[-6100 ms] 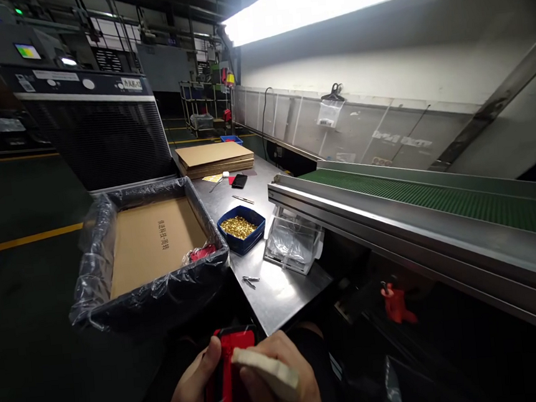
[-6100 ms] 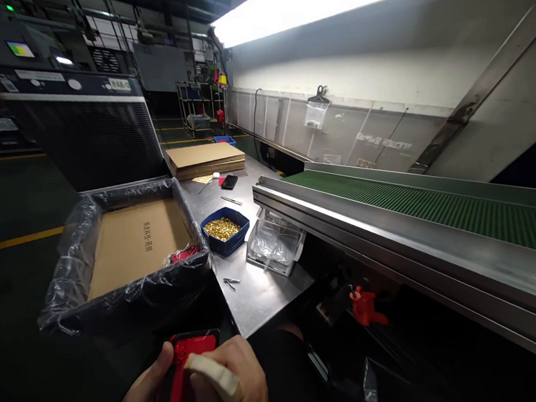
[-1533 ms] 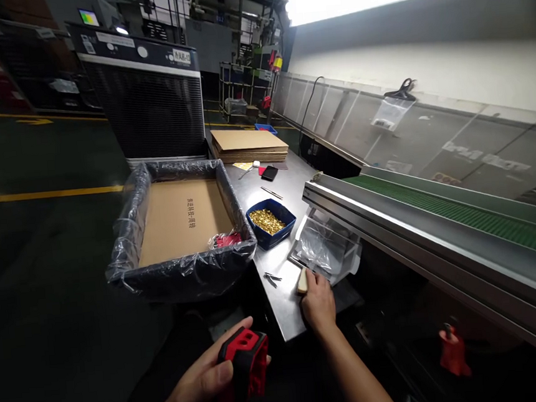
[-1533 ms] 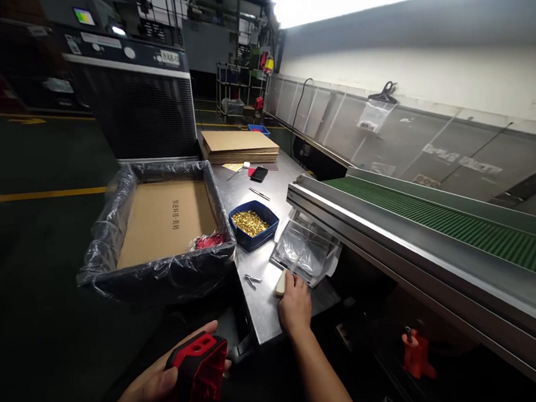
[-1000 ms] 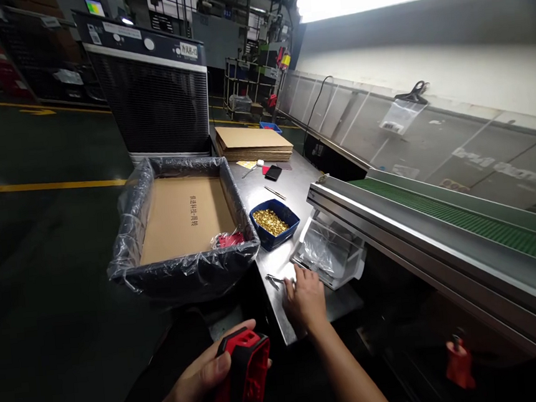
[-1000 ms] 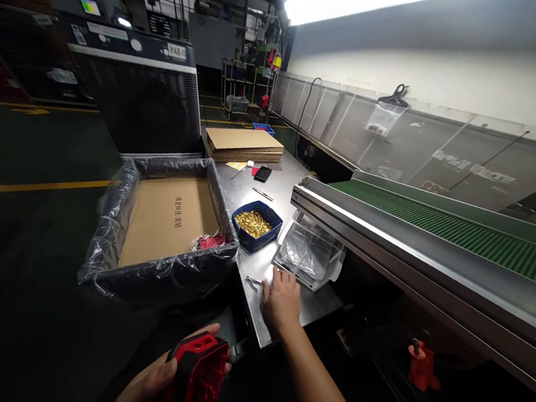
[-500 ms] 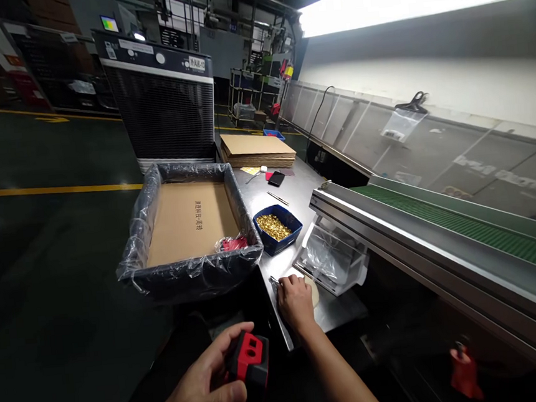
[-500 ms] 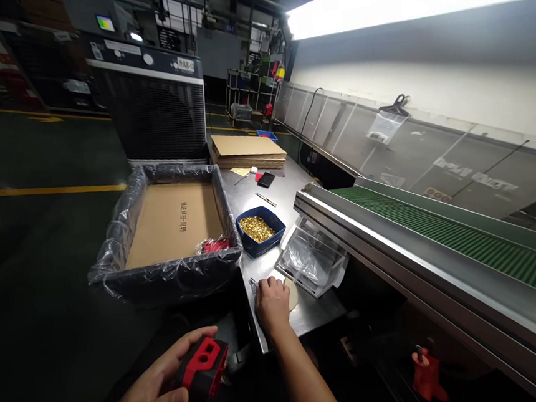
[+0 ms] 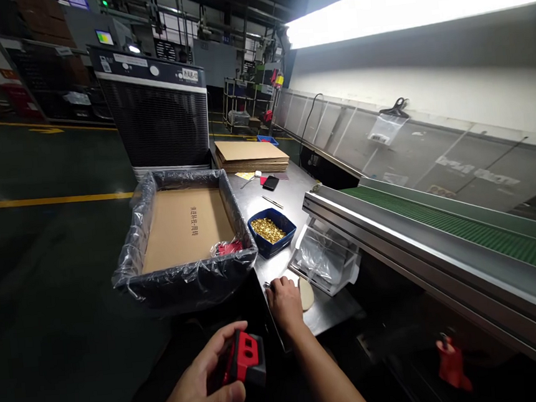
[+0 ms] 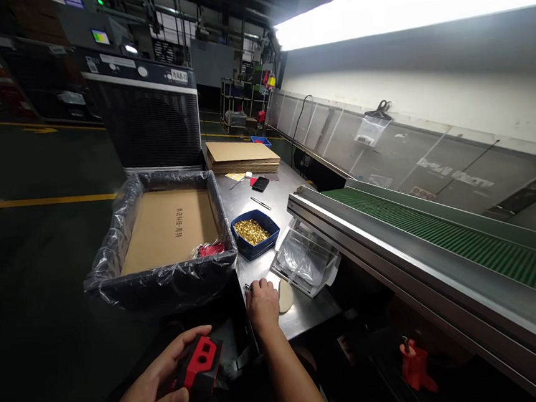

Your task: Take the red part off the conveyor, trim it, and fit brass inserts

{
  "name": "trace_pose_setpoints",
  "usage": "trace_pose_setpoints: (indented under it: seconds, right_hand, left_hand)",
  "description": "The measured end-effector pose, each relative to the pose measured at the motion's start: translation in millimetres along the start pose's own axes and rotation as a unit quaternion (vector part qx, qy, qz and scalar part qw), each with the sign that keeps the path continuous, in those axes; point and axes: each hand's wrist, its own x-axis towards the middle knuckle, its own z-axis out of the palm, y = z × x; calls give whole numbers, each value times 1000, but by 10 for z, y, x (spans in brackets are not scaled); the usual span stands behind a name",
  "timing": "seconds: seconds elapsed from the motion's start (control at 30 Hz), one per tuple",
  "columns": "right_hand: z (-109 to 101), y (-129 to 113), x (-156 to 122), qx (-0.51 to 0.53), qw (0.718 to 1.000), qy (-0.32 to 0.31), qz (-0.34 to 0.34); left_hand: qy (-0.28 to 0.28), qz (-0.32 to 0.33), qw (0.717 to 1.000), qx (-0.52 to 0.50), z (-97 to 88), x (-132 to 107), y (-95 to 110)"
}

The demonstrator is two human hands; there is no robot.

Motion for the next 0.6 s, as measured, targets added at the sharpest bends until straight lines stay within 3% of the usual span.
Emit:
trace_pose_setpoints:
  seconds: [0.13, 0.37, 0.5, 0.6]
  right_hand:
    - [-51, 63, -32, 54, 998, 27, 9]
    - [-199, 108, -237, 213, 975, 45, 42]
    - [-456, -136, -573, 354, 927, 69, 107]
    - [-688, -449, -985, 461, 870, 85, 154]
  left_hand:
    - [18, 15, 1000, -12, -33, 14, -11]
    - [24, -5, 991, -130, 30, -19, 52]
    - [64, -9, 984, -167, 99, -79, 198]
    - [89, -5, 976, -197, 134, -122, 267]
